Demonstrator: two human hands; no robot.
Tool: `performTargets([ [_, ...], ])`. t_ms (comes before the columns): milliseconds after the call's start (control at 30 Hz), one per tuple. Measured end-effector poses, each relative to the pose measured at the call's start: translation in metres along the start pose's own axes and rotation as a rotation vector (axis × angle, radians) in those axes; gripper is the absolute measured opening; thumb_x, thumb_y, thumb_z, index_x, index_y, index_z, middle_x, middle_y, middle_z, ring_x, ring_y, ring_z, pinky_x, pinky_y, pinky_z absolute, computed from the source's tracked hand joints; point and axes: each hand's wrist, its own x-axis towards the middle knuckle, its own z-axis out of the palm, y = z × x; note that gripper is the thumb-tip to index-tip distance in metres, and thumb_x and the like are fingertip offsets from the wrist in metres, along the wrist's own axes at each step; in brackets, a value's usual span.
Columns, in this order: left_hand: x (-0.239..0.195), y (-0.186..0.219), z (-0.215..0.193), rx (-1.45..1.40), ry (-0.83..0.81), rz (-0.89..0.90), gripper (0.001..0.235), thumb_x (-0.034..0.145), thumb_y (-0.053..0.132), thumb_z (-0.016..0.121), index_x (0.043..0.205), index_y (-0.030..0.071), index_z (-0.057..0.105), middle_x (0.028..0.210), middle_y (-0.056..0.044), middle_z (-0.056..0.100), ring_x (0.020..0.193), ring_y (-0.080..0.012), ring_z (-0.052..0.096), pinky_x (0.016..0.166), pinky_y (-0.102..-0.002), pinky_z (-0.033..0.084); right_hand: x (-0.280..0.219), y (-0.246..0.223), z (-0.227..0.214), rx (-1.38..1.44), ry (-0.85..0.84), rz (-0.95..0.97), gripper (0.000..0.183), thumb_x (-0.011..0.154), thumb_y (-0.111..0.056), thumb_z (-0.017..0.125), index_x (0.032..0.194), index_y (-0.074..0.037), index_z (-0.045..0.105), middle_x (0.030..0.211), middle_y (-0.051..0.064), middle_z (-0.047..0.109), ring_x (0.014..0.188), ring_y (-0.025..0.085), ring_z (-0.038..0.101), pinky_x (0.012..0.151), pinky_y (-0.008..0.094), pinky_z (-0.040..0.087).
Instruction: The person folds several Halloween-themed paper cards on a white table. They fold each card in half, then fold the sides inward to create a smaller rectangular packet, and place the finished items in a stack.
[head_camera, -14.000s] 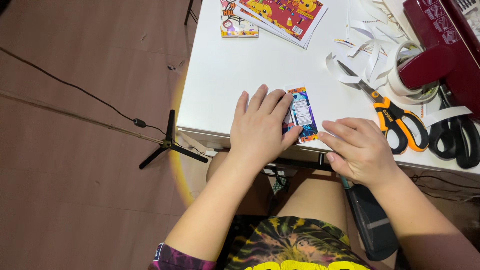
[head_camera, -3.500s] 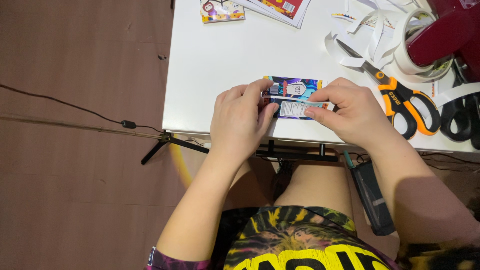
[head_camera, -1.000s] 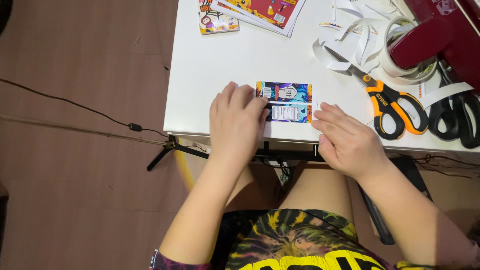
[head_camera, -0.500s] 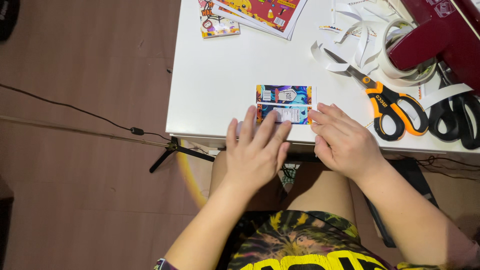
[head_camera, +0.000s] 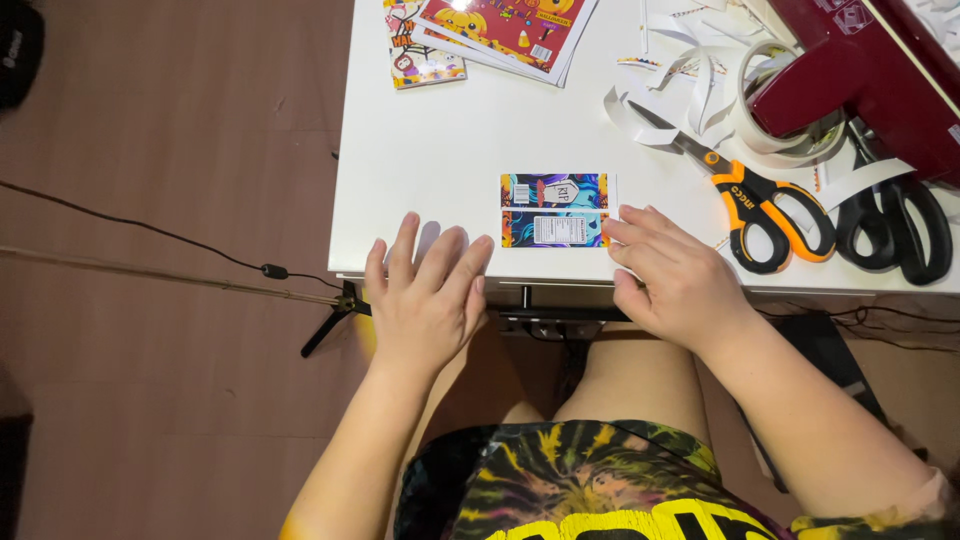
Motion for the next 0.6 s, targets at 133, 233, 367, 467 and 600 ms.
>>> performTargets([
  [133,-0.005,0.008,0.003,-0.014,-0.056,0.014,0.045,0.095,0.043,0.056,0.138,0.033,0.064,0.136,-0.003,0.064,0.135,-0.0386,0.052,0.106,-0.059,0.035,0.001,-0.002,0.003,-0.061,0.005,-0.007,0.028,0.087,-0.029,0.072,0.103,-0.006,0.071,0.113,0.011,0.075,0.116,0.037,0.069,0.107,0.049,0.054],
  [233,0.001,0.03,0.005,-0.096,-0.14,0.052,0.073,0.081,0.041,0.076,0.149,0.024,0.053,0.15,-0.007,0.055,0.14,-0.0362,0.048,0.111,-0.057,0.032,0.001,-0.003,0.003,-0.159,0.005,-0.072,0.042,0.088,-0.04,0.074,0.117,-0.01,0.07,0.11,0.007,0.071,0.119,0.034,0.067,0.109,0.05,0.052],
  [367,0.02,0.043,0.007,-0.222,0.062,0.125,0.019,0.097,0.021,0.067,0.114,0.027,0.071,0.114,0.003,0.07,0.126,-0.0276,0.062,0.109,-0.055,0.033,0.0,-0.005,0.0,-0.02,0.026,-0.086,0.015,0.093,-0.027,0.074,0.099,-0.014,0.077,0.097,0.004,0.069,0.115,0.034,0.067,0.108,0.051,0.05],
  [467,0.032,0.042,0.001,-0.326,0.071,0.05,0.007,0.094,0.023,0.074,0.1,0.028,0.075,0.094,0.006,0.072,0.12,-0.0241,0.065,0.106,-0.053,0.034,0.007,-0.012,-0.013,0.186,0.058,0.027,0.007,0.09,-0.018,0.077,0.092,-0.012,0.078,0.095,0.005,0.073,0.112,0.034,0.07,0.106,0.051,0.051],
  [600,0.042,0.046,-0.022,-0.866,-0.133,-0.357,0.013,0.086,0.033,0.082,0.097,0.03,0.076,0.09,0.015,0.076,0.112,-0.0155,0.071,0.102,-0.035,0.04,0.021,-0.029,-0.048,0.661,0.108,0.371,0.003,0.09,-0.003,0.076,0.087,-0.002,0.074,0.09,0.012,0.077,0.091,0.023,0.075,0.09,0.042,0.058],
])
